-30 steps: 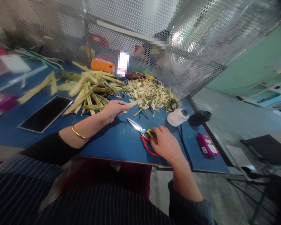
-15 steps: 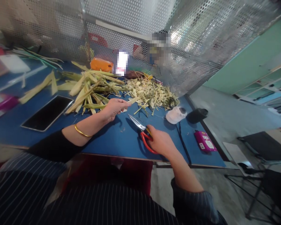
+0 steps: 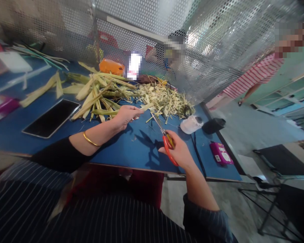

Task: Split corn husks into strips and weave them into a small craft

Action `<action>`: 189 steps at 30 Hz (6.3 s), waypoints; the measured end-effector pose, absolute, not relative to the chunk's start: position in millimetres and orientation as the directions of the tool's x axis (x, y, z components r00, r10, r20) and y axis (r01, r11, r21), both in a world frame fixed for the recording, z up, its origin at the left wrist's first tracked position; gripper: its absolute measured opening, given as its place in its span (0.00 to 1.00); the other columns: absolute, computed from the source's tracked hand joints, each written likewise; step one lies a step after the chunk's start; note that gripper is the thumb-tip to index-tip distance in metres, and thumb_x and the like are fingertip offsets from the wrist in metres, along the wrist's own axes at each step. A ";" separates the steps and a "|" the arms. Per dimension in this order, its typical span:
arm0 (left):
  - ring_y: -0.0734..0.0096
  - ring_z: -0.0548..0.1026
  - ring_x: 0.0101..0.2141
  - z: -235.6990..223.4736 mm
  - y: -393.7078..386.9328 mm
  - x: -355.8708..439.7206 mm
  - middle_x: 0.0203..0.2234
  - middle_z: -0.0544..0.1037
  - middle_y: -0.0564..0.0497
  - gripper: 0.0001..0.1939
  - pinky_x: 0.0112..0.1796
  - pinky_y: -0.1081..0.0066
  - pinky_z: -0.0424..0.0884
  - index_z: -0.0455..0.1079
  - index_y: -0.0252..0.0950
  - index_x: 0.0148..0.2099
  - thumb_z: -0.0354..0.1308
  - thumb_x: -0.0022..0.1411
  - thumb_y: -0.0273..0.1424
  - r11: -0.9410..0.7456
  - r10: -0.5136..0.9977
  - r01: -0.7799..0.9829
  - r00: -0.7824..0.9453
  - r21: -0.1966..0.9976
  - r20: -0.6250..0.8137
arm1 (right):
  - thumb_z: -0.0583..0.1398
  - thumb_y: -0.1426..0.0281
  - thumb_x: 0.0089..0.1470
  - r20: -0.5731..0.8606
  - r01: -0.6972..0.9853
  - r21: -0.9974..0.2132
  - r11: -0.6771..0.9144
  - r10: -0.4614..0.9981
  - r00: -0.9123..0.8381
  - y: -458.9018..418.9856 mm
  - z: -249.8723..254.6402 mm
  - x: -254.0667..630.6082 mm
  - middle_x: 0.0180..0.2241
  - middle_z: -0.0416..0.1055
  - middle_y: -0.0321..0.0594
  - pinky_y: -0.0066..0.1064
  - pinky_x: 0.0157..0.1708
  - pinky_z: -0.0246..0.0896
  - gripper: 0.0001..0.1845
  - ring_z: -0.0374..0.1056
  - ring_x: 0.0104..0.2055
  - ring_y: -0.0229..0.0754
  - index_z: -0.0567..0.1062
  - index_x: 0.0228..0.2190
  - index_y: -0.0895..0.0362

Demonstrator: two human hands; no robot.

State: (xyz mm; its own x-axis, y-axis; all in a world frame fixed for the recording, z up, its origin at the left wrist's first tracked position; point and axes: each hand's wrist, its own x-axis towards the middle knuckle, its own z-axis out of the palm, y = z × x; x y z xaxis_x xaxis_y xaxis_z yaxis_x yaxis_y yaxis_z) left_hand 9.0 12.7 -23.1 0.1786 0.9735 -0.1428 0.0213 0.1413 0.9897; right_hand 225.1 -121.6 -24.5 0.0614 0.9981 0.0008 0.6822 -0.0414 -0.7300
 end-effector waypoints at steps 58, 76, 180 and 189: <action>0.76 0.72 0.26 -23.8 6.6 16.0 0.25 0.75 0.52 0.05 0.27 0.77 0.68 0.69 0.35 0.30 0.63 0.55 0.28 0.391 0.904 -0.226 0.279 0.892 -0.325 | 0.50 0.72 0.61 0.138 0.932 0.251 0.263 0.943 -0.303 -61.4 -1.5 213.1 0.41 0.72 0.47 0.34 0.36 0.53 0.15 0.68 0.38 0.44 0.74 0.43 0.57; 0.81 0.64 0.17 -22.6 -0.4 20.1 0.17 0.70 0.55 0.08 0.20 0.76 0.58 0.70 0.33 0.30 0.66 0.50 0.30 0.300 0.946 -0.209 0.193 0.931 -0.262 | 0.51 0.67 0.61 0.603 0.997 -0.023 0.078 0.797 -0.048 -43.1 -2.2 235.8 0.50 0.68 0.54 0.45 0.51 0.52 0.19 0.62 0.52 0.52 0.72 0.49 0.60; 0.78 0.68 0.24 -16.0 -14.1 16.4 0.21 0.74 0.54 0.12 0.29 0.74 0.64 0.74 0.32 0.28 0.70 0.44 0.34 0.019 0.954 -0.070 0.300 0.997 0.003 | 0.64 0.71 0.46 0.348 0.394 -0.874 0.284 0.932 0.102 -44.3 -21.1 177.8 0.26 0.71 0.32 0.28 0.30 0.63 0.10 0.68 0.28 0.35 0.68 0.31 0.54; 0.79 0.69 0.24 -13.6 -13.3 16.0 0.21 0.74 0.53 0.12 0.32 0.72 0.68 0.73 0.32 0.26 0.71 0.42 0.32 0.258 0.927 -0.192 0.325 0.947 -0.187 | 0.61 0.69 0.54 0.547 0.553 -0.671 0.495 0.833 -0.082 -47.5 -21.6 181.7 0.33 0.74 0.35 0.34 0.39 0.67 0.11 0.71 0.34 0.38 0.68 0.41 0.51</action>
State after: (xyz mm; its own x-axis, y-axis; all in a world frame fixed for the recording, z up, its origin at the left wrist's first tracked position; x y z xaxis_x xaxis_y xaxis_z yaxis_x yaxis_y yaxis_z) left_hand 16.0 -13.3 -13.6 0.3250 0.9270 -0.1872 -0.1920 0.2585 0.9468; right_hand 181.7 -47.5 -21.6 -0.0815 0.8330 0.5472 0.5527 0.4947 -0.6707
